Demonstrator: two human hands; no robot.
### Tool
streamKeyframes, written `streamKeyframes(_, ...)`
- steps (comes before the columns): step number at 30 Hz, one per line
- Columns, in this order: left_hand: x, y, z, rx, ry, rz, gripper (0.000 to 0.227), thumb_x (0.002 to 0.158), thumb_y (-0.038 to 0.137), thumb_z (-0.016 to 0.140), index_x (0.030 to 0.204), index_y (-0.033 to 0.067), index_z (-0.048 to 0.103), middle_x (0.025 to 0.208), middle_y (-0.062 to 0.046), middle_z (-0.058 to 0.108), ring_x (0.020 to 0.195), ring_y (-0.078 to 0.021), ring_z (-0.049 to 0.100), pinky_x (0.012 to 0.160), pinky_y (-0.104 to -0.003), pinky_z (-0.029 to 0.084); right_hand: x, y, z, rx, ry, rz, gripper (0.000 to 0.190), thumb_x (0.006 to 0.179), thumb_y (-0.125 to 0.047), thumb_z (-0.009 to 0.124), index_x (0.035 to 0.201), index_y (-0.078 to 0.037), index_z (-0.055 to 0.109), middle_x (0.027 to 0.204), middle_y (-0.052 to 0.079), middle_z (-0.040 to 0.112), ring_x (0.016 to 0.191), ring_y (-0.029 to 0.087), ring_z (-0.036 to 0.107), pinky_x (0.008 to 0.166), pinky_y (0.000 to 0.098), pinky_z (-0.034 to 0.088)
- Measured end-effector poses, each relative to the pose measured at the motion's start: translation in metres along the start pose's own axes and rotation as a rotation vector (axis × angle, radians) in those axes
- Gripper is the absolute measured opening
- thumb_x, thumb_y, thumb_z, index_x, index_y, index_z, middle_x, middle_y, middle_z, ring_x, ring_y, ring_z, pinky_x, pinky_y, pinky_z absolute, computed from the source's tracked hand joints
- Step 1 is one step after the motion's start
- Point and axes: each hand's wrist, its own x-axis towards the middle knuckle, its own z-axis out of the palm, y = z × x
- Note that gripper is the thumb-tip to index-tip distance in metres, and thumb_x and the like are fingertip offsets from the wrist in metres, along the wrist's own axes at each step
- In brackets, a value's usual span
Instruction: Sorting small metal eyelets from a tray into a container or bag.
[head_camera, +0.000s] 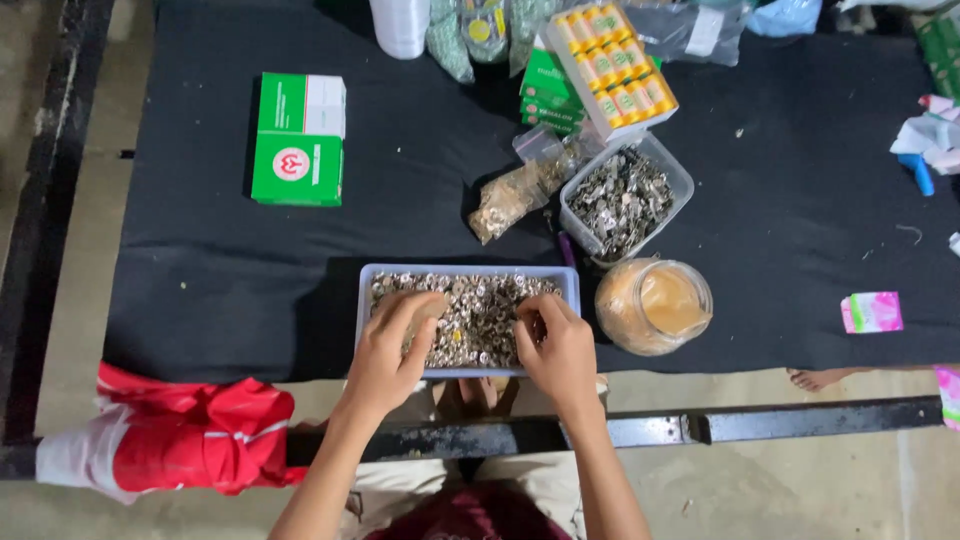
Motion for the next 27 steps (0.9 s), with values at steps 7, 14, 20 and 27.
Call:
streamKeyframes(7,-0.007,-0.005,0.001,0.074,0.034,-0.01,0.032,0.104,0.019,0.049,0.13,0.0107,0.064,0.105,-0.015,0.069,0.097,-0.038,0.07,0.082,-0.048,0.059,-0.006,0.002,-0.001,-0.044,-0.035,-0.015,0.013,0.085,-0.001,0.066,0.092,-0.01,0.072,0.069,0.008,0.065,0.056,0.025,0.065,0.053,0.0355,0.056)
streamKeyframes(14,-0.006,-0.004,0.0,0.03,0.025,-0.003,0.032,0.104,0.022,0.051,0.13,0.0109,0.066,0.109,-0.017,0.071,0.103,-0.0385,0.069,0.088,-0.05,0.056,0.006,-0.037,-0.026,-0.103,-0.303,0.044,0.032,0.085,-0.007,0.072,0.116,-0.008,0.069,0.108,0.016,0.066,0.089,0.044,0.071,0.074,0.0566,0.061)
streamKeyframes(20,-0.002,0.002,-0.002,0.039,0.048,0.007,0.032,0.104,0.023,0.047,0.129,0.012,0.066,0.107,-0.016,0.072,0.098,-0.0394,0.07,0.086,-0.05,0.057,0.012,-0.032,-0.021,-0.142,-0.373,0.0,0.042,0.084,-0.016,0.082,0.123,-0.006,0.069,0.11,0.015,0.064,0.1,0.042,0.071,0.077,0.0531,0.064)
streamKeyframes(27,-0.004,-0.002,0.001,0.047,0.066,-0.014,0.032,0.104,0.023,0.047,0.129,0.0122,0.065,0.107,-0.017,0.072,0.099,-0.04,0.069,0.085,-0.052,0.056,0.008,-0.023,-0.015,-0.135,-0.329,0.008,0.034,0.087,-0.021,0.08,0.118,-0.009,0.071,0.104,0.011,0.065,0.099,0.037,0.073,0.076,0.049,0.066)
